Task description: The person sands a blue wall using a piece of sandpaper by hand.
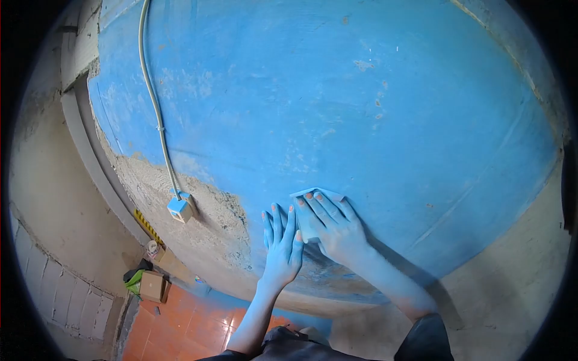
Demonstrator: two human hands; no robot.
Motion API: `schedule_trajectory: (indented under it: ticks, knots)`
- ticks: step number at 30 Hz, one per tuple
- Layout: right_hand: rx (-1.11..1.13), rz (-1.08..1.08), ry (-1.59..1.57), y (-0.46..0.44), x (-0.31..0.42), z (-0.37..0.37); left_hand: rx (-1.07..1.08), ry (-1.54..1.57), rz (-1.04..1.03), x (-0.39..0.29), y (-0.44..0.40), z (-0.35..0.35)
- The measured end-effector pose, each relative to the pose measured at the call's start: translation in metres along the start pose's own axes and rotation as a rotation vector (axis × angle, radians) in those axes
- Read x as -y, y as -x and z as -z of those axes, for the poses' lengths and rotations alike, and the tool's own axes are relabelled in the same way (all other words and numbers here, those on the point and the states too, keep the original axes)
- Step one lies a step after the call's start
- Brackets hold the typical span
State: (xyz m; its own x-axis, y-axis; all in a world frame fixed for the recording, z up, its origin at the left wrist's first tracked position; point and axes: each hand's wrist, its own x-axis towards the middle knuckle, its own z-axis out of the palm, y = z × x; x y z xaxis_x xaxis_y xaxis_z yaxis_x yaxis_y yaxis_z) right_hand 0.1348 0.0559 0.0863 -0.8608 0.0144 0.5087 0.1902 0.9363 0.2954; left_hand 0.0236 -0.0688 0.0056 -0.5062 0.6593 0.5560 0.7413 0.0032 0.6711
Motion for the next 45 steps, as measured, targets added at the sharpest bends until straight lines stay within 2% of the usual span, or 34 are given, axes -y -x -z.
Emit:
schedule_trajectory:
  ticks: [2, 5, 8, 11, 12, 15, 17, 21, 23, 24, 26, 28, 31, 34, 37, 40, 43, 45]
  knots:
    - [-0.011, -0.01, -0.042, -0.01, -0.004, 0.017, -0.002, 0.063, 0.005, 0.006, 0.0, 0.001]
    - [-0.438, -0.349, 0.291, -0.041, -0.02, 0.062, 0.013, 0.165, 0.028, 0.01, 0.006, 0.001]
    - [-0.262, -0.315, 0.291, -0.046, 0.002, 0.042, -0.014, 0.263, 0.034, 0.013, 0.008, 0.0]
    - [-0.114, 0.094, 0.244, -0.018, 0.016, -0.028, -0.014, 0.333, 0.039, 0.016, 0.011, 0.001]
    - [0.054, 0.088, 0.021, -0.024, 0.007, -0.002, 0.002, 0.33, 0.043, 0.018, 0.011, 0.002]
    - [-0.26, -0.221, 0.393, -0.043, -0.017, 0.07, 0.021, 0.338, 0.058, 0.018, 0.011, 0.006]
    - [-0.289, -0.26, 0.455, -0.045, -0.013, 0.069, 0.013, 0.354, 0.061, 0.018, 0.011, 0.003]
    - [-0.031, 0.073, 0.095, -0.021, 0.007, 0.007, -0.013, 0.377, 0.058, 0.02, 0.012, -0.006]
    - [0.0, 0.165, 0.001, -0.021, 0.007, 0.002, -0.015, 0.376, 0.057, 0.019, 0.011, -0.008]
    - [-0.013, 0.064, 0.075, -0.028, 0.009, 0.024, -0.012, 0.372, 0.061, 0.018, 0.01, -0.007]
    - [-0.193, -0.163, 0.201, -0.043, -0.001, 0.059, -0.014, 0.366, 0.07, 0.015, 0.01, -0.009]
    - [-0.347, -0.326, 0.269, -0.047, -0.005, 0.062, -0.03, 0.366, 0.074, 0.014, 0.01, -0.012]
    - [-0.12, -0.215, 0.049, -0.023, 0.025, -0.006, -0.016, 0.395, 0.079, 0.014, 0.011, -0.009]
    - [0.053, -0.051, -0.145, -0.002, 0.026, -0.021, 0.011, 0.384, 0.07, 0.023, 0.013, -0.01]
    - [-0.228, -0.251, 0.226, -0.016, -0.006, 0.037, 0.05, 0.328, 0.086, 0.022, 0.012, -0.006]
    - [-0.652, -0.519, 0.344, -0.025, -0.028, 0.045, 0.023, 0.356, 0.112, 0.016, 0.012, -0.01]
    - [-0.559, -0.551, 0.301, -0.006, 0.018, -0.028, 0.014, 0.386, 0.127, 0.013, 0.012, -0.014]
    - [-0.108, -0.314, 0.213, 0.032, 0.051, -0.077, 0.011, 0.39, 0.12, 0.014, 0.011, -0.016]
